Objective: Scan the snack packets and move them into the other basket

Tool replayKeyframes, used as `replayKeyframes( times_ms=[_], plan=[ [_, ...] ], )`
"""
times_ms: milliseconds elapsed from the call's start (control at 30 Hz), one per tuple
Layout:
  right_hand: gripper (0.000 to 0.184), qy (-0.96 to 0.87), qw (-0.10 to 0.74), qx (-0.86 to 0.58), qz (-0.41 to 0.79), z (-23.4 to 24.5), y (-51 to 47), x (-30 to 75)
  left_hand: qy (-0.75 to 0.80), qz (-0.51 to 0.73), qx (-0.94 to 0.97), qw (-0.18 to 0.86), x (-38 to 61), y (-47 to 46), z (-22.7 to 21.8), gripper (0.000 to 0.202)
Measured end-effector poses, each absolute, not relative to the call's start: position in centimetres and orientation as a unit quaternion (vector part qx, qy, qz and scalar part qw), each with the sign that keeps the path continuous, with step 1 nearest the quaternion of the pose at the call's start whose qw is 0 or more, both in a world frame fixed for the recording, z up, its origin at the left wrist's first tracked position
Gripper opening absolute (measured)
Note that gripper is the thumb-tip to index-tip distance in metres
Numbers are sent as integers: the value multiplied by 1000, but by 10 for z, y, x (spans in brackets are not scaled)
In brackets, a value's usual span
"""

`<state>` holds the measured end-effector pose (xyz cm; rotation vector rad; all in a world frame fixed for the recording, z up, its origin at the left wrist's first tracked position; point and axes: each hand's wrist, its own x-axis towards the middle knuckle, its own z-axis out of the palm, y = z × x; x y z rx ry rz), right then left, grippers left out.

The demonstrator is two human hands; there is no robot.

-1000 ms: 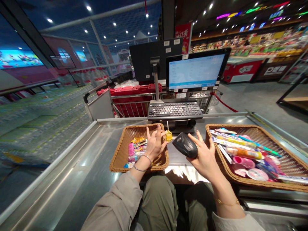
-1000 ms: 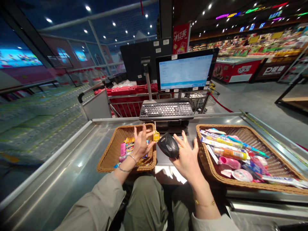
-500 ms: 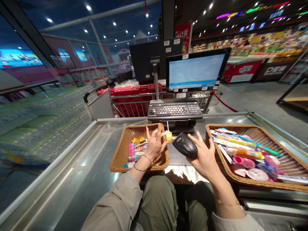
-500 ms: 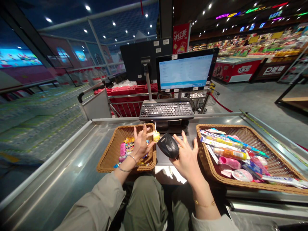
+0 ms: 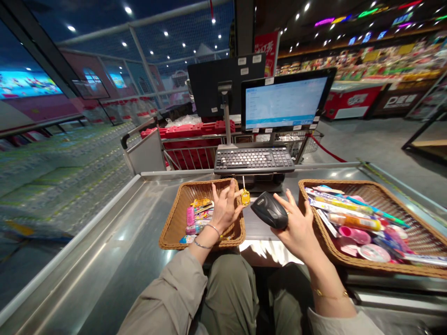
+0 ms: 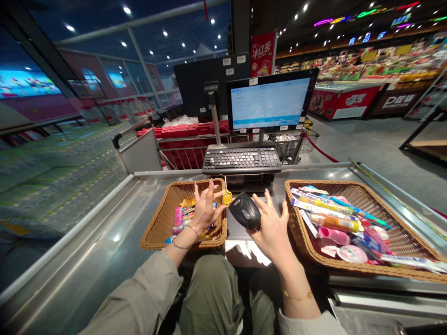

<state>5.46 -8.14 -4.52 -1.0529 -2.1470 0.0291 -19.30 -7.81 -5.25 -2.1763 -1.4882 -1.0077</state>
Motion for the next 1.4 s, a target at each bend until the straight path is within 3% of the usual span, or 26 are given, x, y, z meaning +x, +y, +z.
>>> replayKeyframes(
  times_ms=[700, 1400],
  plan=[
    [36, -775, 412, -479, 3, -40, -91, 85, -481, -345, -786, 181, -155, -60, -27, 114],
    [50, -649, 483, -588, 11, -32, -92, 128, -456, -370, -801, 117, -73, -25, -9, 93]
  ],
)
